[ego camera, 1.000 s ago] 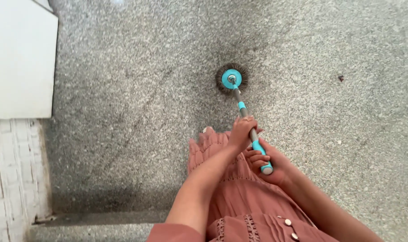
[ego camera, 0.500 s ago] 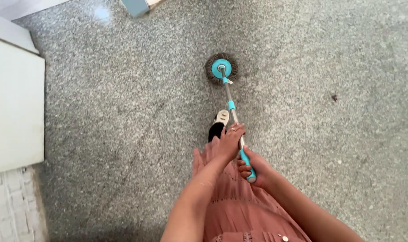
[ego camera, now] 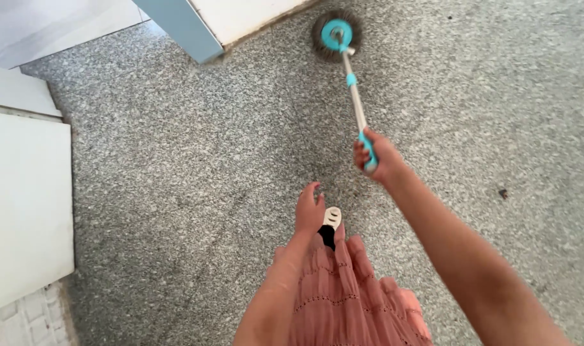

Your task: Scrub the floor with a long-handled brush.

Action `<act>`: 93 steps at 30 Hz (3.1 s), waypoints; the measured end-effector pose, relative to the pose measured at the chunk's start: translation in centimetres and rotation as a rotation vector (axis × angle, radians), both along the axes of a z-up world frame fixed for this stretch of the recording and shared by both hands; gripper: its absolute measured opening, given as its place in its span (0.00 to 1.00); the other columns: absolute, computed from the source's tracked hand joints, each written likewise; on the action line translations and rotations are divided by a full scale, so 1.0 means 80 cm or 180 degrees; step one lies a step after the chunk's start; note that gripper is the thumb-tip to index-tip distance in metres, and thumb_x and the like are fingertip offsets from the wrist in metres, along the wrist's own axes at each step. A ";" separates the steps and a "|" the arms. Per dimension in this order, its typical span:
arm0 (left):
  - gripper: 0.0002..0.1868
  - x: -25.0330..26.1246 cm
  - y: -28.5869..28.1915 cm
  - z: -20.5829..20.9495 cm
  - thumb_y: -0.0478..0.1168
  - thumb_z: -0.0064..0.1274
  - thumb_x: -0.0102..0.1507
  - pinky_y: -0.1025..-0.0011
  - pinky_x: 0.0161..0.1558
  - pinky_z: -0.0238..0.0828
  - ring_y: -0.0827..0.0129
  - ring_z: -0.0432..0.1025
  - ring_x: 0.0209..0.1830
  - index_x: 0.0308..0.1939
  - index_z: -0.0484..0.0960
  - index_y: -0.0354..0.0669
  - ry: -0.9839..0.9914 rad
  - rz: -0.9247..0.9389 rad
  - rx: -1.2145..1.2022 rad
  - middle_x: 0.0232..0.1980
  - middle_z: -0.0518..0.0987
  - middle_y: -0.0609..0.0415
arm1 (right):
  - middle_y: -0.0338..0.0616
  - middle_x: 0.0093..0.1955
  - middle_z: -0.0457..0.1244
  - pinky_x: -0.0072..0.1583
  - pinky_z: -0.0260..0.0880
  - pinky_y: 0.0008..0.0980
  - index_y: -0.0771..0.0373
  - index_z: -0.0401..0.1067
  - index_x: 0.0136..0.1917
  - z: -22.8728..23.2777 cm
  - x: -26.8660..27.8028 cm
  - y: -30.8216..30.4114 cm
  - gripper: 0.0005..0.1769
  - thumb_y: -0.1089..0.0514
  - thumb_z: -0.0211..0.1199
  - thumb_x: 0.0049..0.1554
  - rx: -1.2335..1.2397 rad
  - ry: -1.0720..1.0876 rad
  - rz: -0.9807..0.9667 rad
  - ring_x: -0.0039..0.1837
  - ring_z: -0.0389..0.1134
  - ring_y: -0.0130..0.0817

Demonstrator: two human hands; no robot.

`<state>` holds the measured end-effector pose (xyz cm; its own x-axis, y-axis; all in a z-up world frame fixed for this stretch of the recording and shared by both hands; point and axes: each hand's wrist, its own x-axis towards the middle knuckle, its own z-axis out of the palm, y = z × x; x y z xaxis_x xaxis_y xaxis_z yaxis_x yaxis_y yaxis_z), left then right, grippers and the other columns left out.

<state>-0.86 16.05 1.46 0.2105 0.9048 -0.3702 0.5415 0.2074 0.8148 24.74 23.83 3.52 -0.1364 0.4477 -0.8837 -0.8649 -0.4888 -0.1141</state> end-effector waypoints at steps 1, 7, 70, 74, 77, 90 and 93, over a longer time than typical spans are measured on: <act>0.19 -0.004 0.001 -0.004 0.37 0.50 0.66 0.56 0.60 0.67 0.48 0.71 0.63 0.62 0.76 0.42 0.0031 0.0010 -0.0012 0.62 0.77 0.43 | 0.31 0.30 0.57 0.26 0.55 0.18 0.61 0.61 0.44 0.002 0.012 0.029 0.25 0.38 0.53 0.69 -0.0012 0.0031 0.0010 0.26 0.54 0.18; 0.13 -0.016 -0.015 0.005 0.38 0.48 0.66 0.62 0.53 0.75 0.54 0.79 0.50 0.52 0.80 0.40 -0.0049 0.0353 -0.0404 0.50 0.83 0.48 | 0.43 0.39 0.63 0.30 0.63 0.27 0.63 0.58 0.60 0.003 0.069 0.090 0.16 0.48 0.50 0.68 -0.0032 -0.1766 0.0852 0.32 0.60 0.27; 0.05 0.165 -0.106 0.014 0.37 0.49 0.67 0.61 0.58 0.71 0.55 0.75 0.56 0.42 0.78 0.40 -0.1241 -0.2274 -0.0193 0.56 0.77 0.45 | 0.30 0.31 0.54 0.26 0.55 0.16 0.60 0.61 0.43 0.096 -0.065 -0.360 0.14 0.52 0.57 0.66 0.0312 0.0952 -0.1400 0.27 0.54 0.15; 0.09 0.180 -0.025 0.039 0.37 0.44 0.69 0.64 0.58 0.70 0.55 0.74 0.57 0.49 0.78 0.43 -0.1258 -0.2433 0.0605 0.58 0.77 0.49 | 0.31 0.32 0.56 0.28 0.61 0.16 0.60 0.61 0.44 0.134 -0.046 -0.263 0.13 0.52 0.56 0.67 0.0512 0.0984 -0.1652 0.28 0.58 0.16; 0.09 0.183 0.016 0.069 0.38 0.43 0.69 0.65 0.56 0.72 0.56 0.76 0.54 0.50 0.77 0.44 -0.1255 -0.2439 0.0383 0.56 0.78 0.52 | 0.31 0.32 0.58 0.30 0.65 0.17 0.60 0.62 0.42 0.151 -0.044 -0.219 0.13 0.52 0.56 0.67 0.0733 0.1152 -0.1938 0.29 0.60 0.17; 0.14 0.190 -0.007 0.087 0.44 0.53 0.63 0.58 0.56 0.70 0.48 0.72 0.56 0.50 0.78 0.43 -0.1124 -0.2508 0.1246 0.55 0.78 0.48 | 0.34 0.28 0.61 0.30 0.70 0.19 0.62 0.66 0.34 0.130 -0.023 -0.224 0.15 0.57 0.60 0.61 0.0466 0.1753 -0.2677 0.27 0.63 0.23; 0.12 0.200 -0.016 0.134 0.44 0.54 0.63 0.59 0.53 0.70 0.49 0.72 0.53 0.45 0.80 0.41 -0.1386 -0.2265 0.1027 0.52 0.78 0.47 | 0.35 0.28 0.62 0.30 0.70 0.19 0.63 0.68 0.36 0.141 0.000 -0.220 0.13 0.59 0.58 0.62 0.0531 0.1755 -0.2756 0.28 0.64 0.23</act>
